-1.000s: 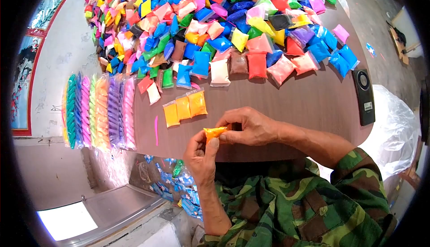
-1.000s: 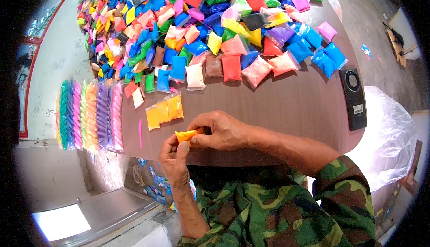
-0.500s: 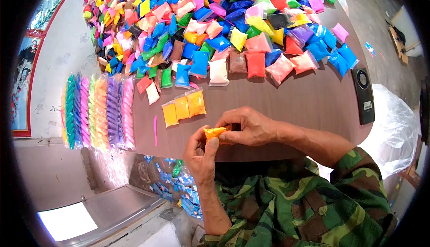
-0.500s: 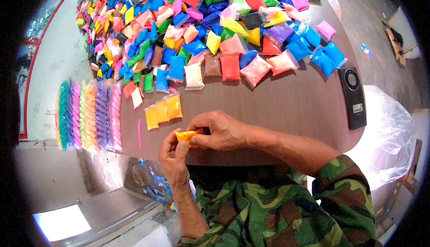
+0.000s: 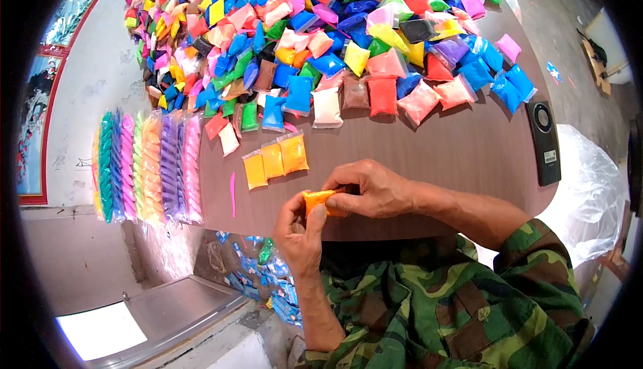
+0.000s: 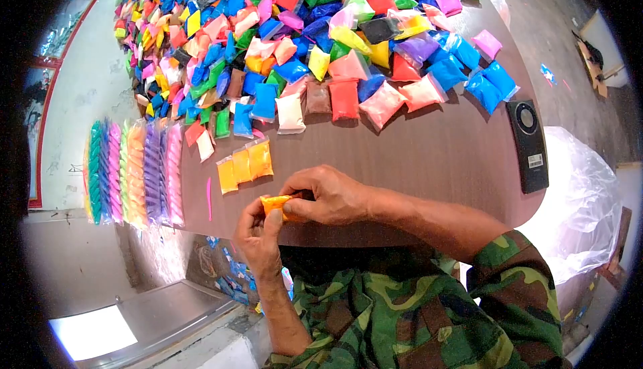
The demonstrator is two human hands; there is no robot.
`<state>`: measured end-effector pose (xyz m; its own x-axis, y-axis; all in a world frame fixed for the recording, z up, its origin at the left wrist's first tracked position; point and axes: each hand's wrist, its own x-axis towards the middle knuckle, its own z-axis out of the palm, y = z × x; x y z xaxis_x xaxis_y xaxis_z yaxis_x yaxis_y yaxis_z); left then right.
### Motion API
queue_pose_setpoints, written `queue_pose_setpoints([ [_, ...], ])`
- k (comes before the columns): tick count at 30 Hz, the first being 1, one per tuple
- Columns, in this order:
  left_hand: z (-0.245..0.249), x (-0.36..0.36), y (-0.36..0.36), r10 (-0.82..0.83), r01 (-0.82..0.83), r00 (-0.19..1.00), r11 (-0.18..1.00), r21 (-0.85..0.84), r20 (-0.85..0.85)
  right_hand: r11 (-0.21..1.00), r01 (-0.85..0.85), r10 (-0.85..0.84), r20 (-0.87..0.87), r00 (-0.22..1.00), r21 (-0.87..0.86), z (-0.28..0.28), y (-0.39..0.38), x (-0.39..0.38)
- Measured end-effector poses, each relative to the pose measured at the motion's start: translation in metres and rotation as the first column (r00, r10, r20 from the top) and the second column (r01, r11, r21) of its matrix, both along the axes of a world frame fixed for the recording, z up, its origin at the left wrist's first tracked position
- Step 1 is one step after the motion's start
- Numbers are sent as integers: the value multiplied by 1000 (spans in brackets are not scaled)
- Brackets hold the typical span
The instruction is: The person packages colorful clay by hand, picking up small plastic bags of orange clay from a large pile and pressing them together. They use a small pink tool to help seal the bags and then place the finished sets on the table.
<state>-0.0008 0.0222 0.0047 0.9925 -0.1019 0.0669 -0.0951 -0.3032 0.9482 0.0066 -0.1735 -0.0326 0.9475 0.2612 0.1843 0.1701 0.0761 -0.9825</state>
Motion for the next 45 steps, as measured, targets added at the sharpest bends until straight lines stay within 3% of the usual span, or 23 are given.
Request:
queue_pose_setpoints([
  [4, 3, 1, 4, -34, 27, 996, 996, -80, -83, 1000, -11, 11, -8, 1000, -29, 6, 0, 0],
  [10, 2, -1, 10, -51, 53, 996, 998, 31, -71, 999, -12, 13, 22, 1000, -40, 1, 1, 1],
  [13, 4, -1, 1, -27, 24, 998, 999, -42, -59, 1000, -6, 7, 18, 1000, -18, -1, 2, 0],
  [25, -1, 0, 10, -31, 28, 991, 999, -20, -131, 999, -21, 22, 33, 999, -33, 2, -1, 0],
  [28, 6, -2, -3, 4, -7, 997, 999, -44, -74, 1000, -23, 23, 14, 1000, -17, 2, 0, 0],
  [34, -2, 1, 8, -16, 19, 994, 999, 31, -111, 997, -23, 25, 28, 999, -69, 1, 2, 0],
  [37, 2, -1, 5, -10, 16, 999, 993, 120, -52, 997, -34, 35, 7, 999, -72, 1, 0, 0],
  [40, 0, 0, 4, 0, 1, 1000, 997, 82, -19, 1000, -26, 25, -32, 999, -5, 4, 0, -1],
  [43, -2, -2, -6, 58, -62, 998, 989, -131, -32, 999, -13, 16, -69, 998, 47, 1, 0, -1],
  [45, -5, -2, 0, 15, -22, 998, 993, -116, -65, 996, -10, 19, -100, 995, 89, 2, 0, 0],
])
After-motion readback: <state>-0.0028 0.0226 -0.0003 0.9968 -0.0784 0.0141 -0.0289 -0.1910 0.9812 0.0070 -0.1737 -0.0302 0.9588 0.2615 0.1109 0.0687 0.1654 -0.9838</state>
